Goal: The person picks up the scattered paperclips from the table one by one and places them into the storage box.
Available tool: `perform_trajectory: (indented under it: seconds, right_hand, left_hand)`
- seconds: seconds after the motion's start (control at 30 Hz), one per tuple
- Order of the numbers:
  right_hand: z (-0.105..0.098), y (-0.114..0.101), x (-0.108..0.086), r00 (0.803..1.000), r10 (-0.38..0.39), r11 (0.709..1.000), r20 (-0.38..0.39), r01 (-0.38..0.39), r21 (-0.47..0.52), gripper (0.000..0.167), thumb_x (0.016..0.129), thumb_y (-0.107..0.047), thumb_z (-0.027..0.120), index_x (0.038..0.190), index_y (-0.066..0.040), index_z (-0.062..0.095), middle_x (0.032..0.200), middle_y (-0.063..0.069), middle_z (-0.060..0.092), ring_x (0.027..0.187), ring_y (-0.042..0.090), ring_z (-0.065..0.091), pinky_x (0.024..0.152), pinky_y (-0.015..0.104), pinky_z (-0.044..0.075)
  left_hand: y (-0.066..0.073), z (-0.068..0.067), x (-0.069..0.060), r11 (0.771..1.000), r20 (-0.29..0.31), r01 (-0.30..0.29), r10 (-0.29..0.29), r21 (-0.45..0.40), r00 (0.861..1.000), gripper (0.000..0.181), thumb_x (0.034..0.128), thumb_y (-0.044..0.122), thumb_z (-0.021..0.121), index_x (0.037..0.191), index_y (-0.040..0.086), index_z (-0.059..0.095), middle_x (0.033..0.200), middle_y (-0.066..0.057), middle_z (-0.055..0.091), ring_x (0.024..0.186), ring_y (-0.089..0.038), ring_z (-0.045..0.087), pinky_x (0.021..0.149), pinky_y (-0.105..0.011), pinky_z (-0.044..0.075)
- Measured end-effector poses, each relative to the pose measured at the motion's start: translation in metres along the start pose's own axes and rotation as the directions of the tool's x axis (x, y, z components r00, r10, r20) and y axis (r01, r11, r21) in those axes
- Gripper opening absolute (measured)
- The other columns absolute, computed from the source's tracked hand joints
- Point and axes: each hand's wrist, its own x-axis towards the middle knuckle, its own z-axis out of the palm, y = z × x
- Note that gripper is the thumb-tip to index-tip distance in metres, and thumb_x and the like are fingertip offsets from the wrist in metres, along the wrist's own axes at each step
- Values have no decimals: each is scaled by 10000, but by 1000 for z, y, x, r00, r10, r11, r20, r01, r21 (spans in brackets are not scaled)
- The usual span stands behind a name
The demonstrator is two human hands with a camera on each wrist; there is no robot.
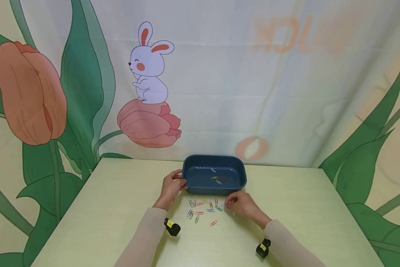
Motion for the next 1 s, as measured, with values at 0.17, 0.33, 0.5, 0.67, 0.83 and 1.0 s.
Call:
perform_trajectory:
  seconds: [0.17, 0.33, 0.5, 0.67, 0.83, 1.0]
  right_hand:
    - [-9, -6, -3, 1000, -27, 1000, -3, 27, 14, 181, 836, -13, 646, 790, -157, 746, 712, -24, 571, 669, 147, 482, 559, 241, 377]
    - [-19, -14, -3, 998, -66, 997, -6, 66, 39, 218, 841, 8, 632, 767, -165, 740, 736, -44, 648, 691, 127, 522, 593, 233, 420]
    - [-30, -23, -4, 999, -43, 994, 1, 42, 104, 137, 862, -29, 695, 794, -137, 744, 751, -29, 660, 699, 123, 539, 602, 238, 449]
    - [-41, -34, -4, 999, -43, 994, -9, 44, 105, 77, 871, -69, 711, 824, -118, 749, 712, -13, 606, 670, 148, 496, 594, 256, 423]
    - [-51, -41, 1, 998, -53, 995, -25, 55, 89, 74, 872, -106, 718, 814, -147, 738, 691, -7, 586, 664, 159, 495, 592, 268, 422]
    - [-62, -47, 7, 999, -45, 994, -23, 47, 94, 43, 878, -173, 731, 858, -136, 740, 676, -1, 549, 656, 171, 484, 575, 281, 404]
  left_hand:
    - [1, 1, 0, 1000, 0, 6, -6, 3, 1000, 512, 906, -40, 566, 1410, 25, 500, 1106, -157, 482, 803, -225, 618, 746, -305, 608]
    - [2, 1, 1, 1000, -3, 9, -9, 5, 1000, 509, 907, -31, 572, 1407, 36, 505, 1082, -132, 474, 762, -183, 603, 774, -342, 610]
    - [3, 2, 0, 1000, -11, 6, -6, 4, 1000, 506, 900, -39, 574, 1399, 20, 509, 1061, -125, 472, 758, -188, 602, 749, -326, 610]
    - [3, 2, 0, 1000, -15, 8, -8, 9, 1000, 508, 906, -35, 571, 1406, 25, 504, 1065, -120, 469, 797, -224, 618, 762, -324, 611]
    - [3, 2, 0, 1000, -18, 8, -8, 10, 1000, 506, 906, -32, 570, 1404, 27, 506, 1066, -120, 470, 789, -209, 612, 774, -333, 611]
    - [3, 2, 0, 1000, -15, 4, -4, 9, 1000, 506, 902, -45, 566, 1401, 12, 504, 1066, -135, 466, 782, -205, 608, 749, -318, 612]
